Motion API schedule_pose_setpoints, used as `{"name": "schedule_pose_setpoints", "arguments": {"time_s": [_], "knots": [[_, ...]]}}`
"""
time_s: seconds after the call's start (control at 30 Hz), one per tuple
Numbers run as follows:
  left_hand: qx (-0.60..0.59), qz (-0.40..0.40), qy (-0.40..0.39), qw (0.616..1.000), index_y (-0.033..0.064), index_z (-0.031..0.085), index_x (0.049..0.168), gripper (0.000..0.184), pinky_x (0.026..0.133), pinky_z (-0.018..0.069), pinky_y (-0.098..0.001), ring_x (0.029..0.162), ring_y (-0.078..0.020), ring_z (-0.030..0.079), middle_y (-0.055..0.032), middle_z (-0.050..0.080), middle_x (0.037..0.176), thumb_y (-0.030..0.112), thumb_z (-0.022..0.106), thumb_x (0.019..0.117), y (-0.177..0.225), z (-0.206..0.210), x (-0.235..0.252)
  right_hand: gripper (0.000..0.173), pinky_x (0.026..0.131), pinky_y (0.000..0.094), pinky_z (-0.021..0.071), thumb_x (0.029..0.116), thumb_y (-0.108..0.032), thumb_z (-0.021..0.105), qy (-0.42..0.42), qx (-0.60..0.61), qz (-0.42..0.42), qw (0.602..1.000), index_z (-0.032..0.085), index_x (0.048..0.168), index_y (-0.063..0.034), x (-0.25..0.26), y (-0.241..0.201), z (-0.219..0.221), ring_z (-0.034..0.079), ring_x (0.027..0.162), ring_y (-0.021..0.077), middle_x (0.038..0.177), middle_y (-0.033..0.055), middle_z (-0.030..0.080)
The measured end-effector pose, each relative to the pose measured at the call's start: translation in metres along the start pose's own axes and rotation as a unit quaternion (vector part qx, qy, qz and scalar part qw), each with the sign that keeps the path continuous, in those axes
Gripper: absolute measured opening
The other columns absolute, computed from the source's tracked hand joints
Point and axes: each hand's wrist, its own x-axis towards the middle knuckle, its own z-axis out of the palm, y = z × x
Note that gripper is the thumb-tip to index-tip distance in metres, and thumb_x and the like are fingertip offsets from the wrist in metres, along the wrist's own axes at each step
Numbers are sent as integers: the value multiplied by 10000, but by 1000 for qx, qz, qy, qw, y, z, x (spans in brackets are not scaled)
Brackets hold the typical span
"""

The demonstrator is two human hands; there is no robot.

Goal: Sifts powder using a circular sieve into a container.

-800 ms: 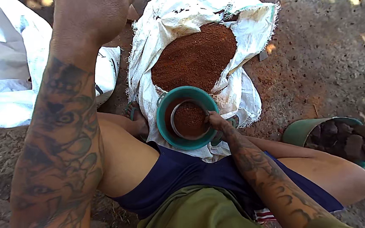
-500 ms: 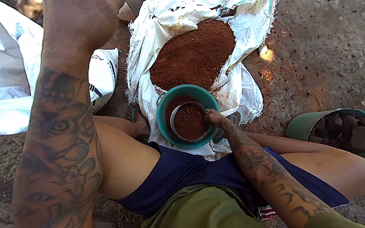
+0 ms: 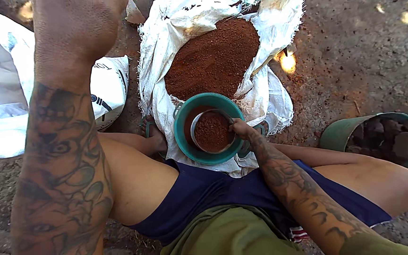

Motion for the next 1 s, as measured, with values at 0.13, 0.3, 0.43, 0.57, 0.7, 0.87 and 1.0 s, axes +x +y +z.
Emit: {"name": "schedule_pose_setpoints", "arguments": {"time_s": [0.13,0.3,0.43,0.57,0.7,0.87,1.0], "knots": [[9,-11,-4,1000,160,544,713,266,584,414,-327,613,-45,493,55,494,676,298,634,921,0,1,0,519,634,447,592,892,89,512,3,-3,29,1000,565,1375,-93,-3,-6,2,689,812,278,1066,191,674],[29,-20,-9,999,143,536,710,309,597,410,-381,629,-87,497,29,496,682,354,629,916,0,0,2,506,605,449,604,892,106,505,51,33,13,998,567,1362,-72,-2,-4,5,699,782,284,1051,203,672],[27,-27,-14,999,133,564,735,296,613,430,-387,650,-91,518,23,523,708,353,637,918,0,1,1,470,703,425,572,858,108,532,-6,-24,15,1000,612,1291,-56,-1,-3,-1,669,853,237,1068,166,675],[36,-23,-11,999,121,562,737,340,619,423,-423,655,-117,515,6,519,708,393,642,924,-4,2,3,494,616,436,591,891,101,500,19,16,25,999,563,1353,-62,-1,-4,1,686,787,269,1033,190,667],[41,-20,-13,999,139,542,724,311,609,418,-396,643,-97,504,22,502,696,369,631,913,0,0,2,521,695,426,570,876,114,507,-5,-11,18,1000,584,1355,-75,-3,-5,4,662,850,243,1087,173,664],[44,-27,-13,999,126,549,731,341,626,415,-423,662,-115,507,10,508,711,391,643,924,-2,0,2,474,637,404,551,868,87,527,-22,-38,36,998,600,1308,-74,0,-3,-1,649,791,222,1028,156,662],[42,-28,-14,999,136,529,714,345,610,409,-422,647,-118,503,8,500,698,398,630,915,-2,1,3,518,591,445,591,900,95,500,31,27,27,999,543,1387,-76,0,-3,2,687,773,287,1051,209,664]]}}
